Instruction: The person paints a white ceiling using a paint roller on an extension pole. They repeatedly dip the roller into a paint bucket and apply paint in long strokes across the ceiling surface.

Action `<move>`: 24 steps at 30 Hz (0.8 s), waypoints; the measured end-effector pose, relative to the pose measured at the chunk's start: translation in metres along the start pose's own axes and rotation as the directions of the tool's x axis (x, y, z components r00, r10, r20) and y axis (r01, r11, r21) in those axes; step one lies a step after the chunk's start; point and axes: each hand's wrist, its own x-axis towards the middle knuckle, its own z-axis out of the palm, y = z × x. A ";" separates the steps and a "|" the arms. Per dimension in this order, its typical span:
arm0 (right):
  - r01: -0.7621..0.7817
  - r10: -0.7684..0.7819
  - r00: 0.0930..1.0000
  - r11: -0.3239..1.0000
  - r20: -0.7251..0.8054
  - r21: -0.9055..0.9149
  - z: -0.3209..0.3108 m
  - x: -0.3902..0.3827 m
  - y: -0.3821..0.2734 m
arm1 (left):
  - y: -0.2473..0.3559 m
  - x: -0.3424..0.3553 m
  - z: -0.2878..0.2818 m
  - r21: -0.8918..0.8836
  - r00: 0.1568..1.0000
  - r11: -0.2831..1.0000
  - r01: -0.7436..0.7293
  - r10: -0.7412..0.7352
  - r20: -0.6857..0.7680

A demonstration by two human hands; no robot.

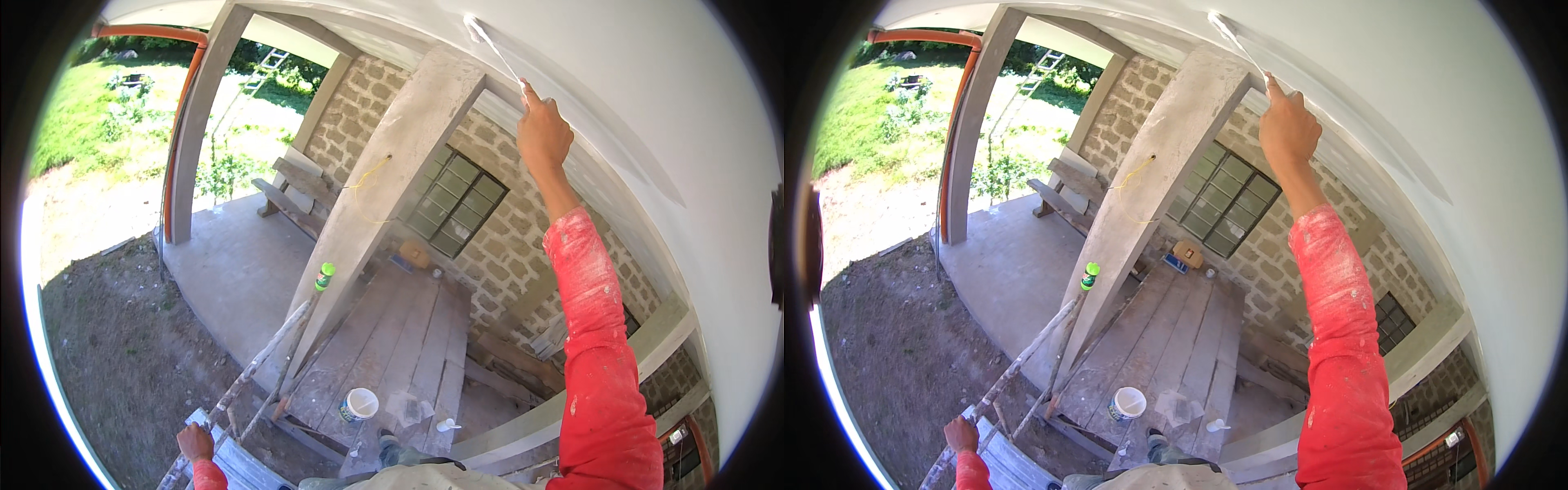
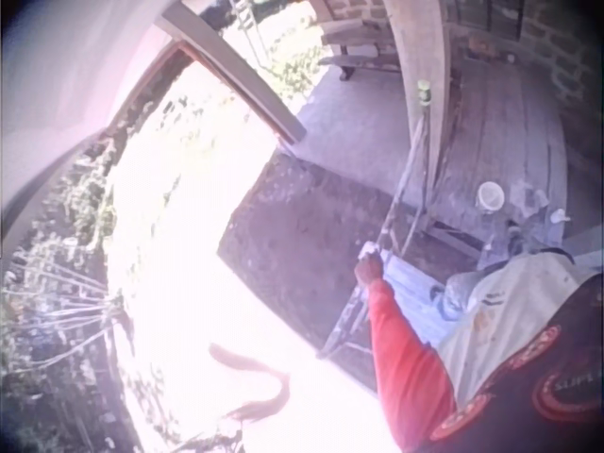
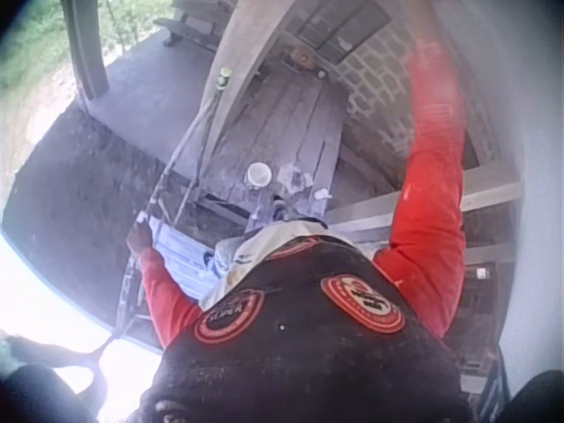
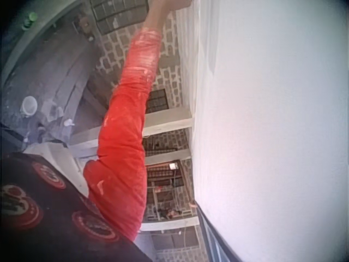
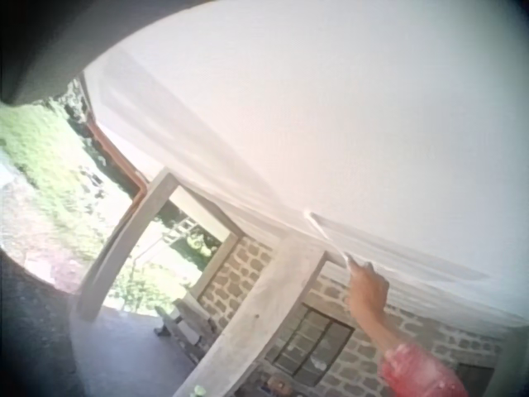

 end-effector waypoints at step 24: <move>-0.107 0.119 0.976 0.991 -0.182 0.078 -0.054 -0.097 0.115 | 0.008 0.000 -0.018 0.003 0.997 1.000 0.030 -0.030 0.065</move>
